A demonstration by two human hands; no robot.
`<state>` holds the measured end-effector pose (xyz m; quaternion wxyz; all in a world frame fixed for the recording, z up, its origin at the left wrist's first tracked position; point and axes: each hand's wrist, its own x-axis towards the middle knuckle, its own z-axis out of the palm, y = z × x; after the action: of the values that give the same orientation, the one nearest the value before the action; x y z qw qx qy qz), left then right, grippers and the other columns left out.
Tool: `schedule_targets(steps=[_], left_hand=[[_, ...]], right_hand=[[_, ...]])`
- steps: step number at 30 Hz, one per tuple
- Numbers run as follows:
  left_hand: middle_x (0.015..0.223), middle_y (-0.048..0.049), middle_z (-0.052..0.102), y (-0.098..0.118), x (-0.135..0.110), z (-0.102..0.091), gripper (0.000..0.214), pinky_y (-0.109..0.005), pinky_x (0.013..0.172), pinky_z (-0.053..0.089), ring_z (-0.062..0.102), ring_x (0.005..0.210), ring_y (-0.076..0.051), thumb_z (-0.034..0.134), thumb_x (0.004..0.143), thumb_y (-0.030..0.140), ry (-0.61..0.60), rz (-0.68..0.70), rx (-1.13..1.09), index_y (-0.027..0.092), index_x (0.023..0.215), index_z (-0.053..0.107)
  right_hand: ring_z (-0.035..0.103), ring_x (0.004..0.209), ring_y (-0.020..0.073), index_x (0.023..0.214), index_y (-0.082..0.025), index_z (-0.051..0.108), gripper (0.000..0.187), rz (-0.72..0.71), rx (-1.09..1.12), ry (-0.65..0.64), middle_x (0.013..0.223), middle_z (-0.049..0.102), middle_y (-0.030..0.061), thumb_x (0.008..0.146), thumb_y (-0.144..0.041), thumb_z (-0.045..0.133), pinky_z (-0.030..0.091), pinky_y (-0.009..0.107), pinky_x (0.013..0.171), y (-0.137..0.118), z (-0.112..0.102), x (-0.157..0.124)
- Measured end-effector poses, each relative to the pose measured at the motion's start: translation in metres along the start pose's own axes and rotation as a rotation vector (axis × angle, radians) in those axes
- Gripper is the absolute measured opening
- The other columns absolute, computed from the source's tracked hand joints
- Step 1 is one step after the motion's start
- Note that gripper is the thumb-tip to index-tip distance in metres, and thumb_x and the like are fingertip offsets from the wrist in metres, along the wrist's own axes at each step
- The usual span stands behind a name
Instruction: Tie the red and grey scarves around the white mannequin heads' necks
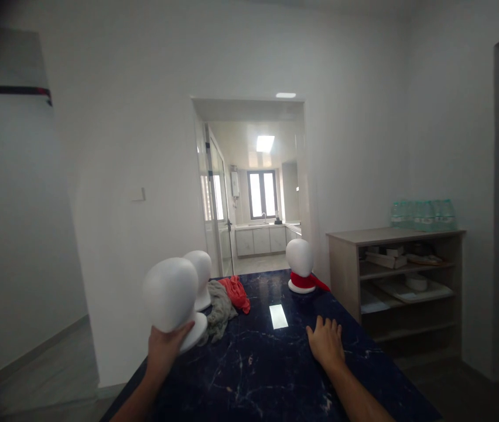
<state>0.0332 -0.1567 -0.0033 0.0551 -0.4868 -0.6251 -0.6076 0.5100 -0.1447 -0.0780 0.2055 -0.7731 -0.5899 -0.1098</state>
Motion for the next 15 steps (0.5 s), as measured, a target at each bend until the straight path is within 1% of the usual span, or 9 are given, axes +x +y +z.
schedule_targets(steps=[3, 7, 9, 12, 15], left_hand=[[0.124, -0.0172, 0.074, 0.028, -0.037, 0.023, 0.076, -0.055, 0.101, 0.055, 0.067, 0.121, -0.044, 0.080, 0.063, 0.069, -0.096, 0.068, -0.055, 0.018, 0.118, 0.068], [0.127, -0.0182, 0.071, 0.074, -0.102, 0.063, 0.078, -0.051, 0.102, 0.054, 0.067, 0.121, -0.040, 0.083, 0.065, 0.059, -0.233, 0.040, -0.056, 0.016, 0.128, 0.063], [0.131, -0.0187, 0.069, 0.093, -0.129, 0.077, 0.084, -0.049, 0.104, 0.052, 0.065, 0.124, -0.040, 0.083, 0.065, 0.055, -0.262, 0.027, -0.027, 0.015, 0.135, 0.059], [0.136, -0.0211, 0.065, 0.110, -0.153, 0.088, 0.090, -0.046, 0.109, 0.048, 0.062, 0.130, -0.040, 0.083, 0.066, 0.051, -0.333, 0.008, 0.044, 0.013, 0.142, 0.053], [0.141, -0.0221, 0.063, 0.114, -0.161, 0.091, 0.095, -0.044, 0.111, 0.046, 0.060, 0.133, -0.040, 0.084, 0.068, 0.052, -0.414, -0.023, 0.128, 0.014, 0.147, 0.048]], right_hand=[[0.054, 0.134, 0.0436, 0.143, -0.004, 0.060, 0.059, 0.002, 0.001, 0.000, 0.137, 0.065, 0.0280, 0.104, -0.045, 0.046, 0.033, 0.056, 0.115, 0.000, -0.002, -0.001], [0.056, 0.131, 0.0426, 0.141, -0.004, 0.061, 0.056, 0.006, 0.007, -0.002, 0.135, 0.066, 0.0275, 0.104, -0.043, 0.047, 0.033, 0.055, 0.115, -0.002, -0.007, -0.003], [0.058, 0.129, 0.0417, 0.140, -0.005, 0.062, 0.054, 0.011, 0.009, -0.003, 0.133, 0.067, 0.0268, 0.104, -0.043, 0.047, 0.034, 0.054, 0.114, -0.003, -0.009, -0.003], [0.059, 0.127, 0.0407, 0.139, -0.005, 0.063, 0.053, 0.008, 0.010, -0.004, 0.132, 0.067, 0.0269, 0.105, -0.042, 0.046, 0.036, 0.052, 0.112, -0.003, -0.011, -0.004], [0.059, 0.126, 0.0408, 0.138, -0.005, 0.063, 0.052, 0.000, 0.010, -0.005, 0.131, 0.068, 0.0271, 0.105, -0.042, 0.046, 0.036, 0.052, 0.111, -0.003, -0.012, -0.003]])
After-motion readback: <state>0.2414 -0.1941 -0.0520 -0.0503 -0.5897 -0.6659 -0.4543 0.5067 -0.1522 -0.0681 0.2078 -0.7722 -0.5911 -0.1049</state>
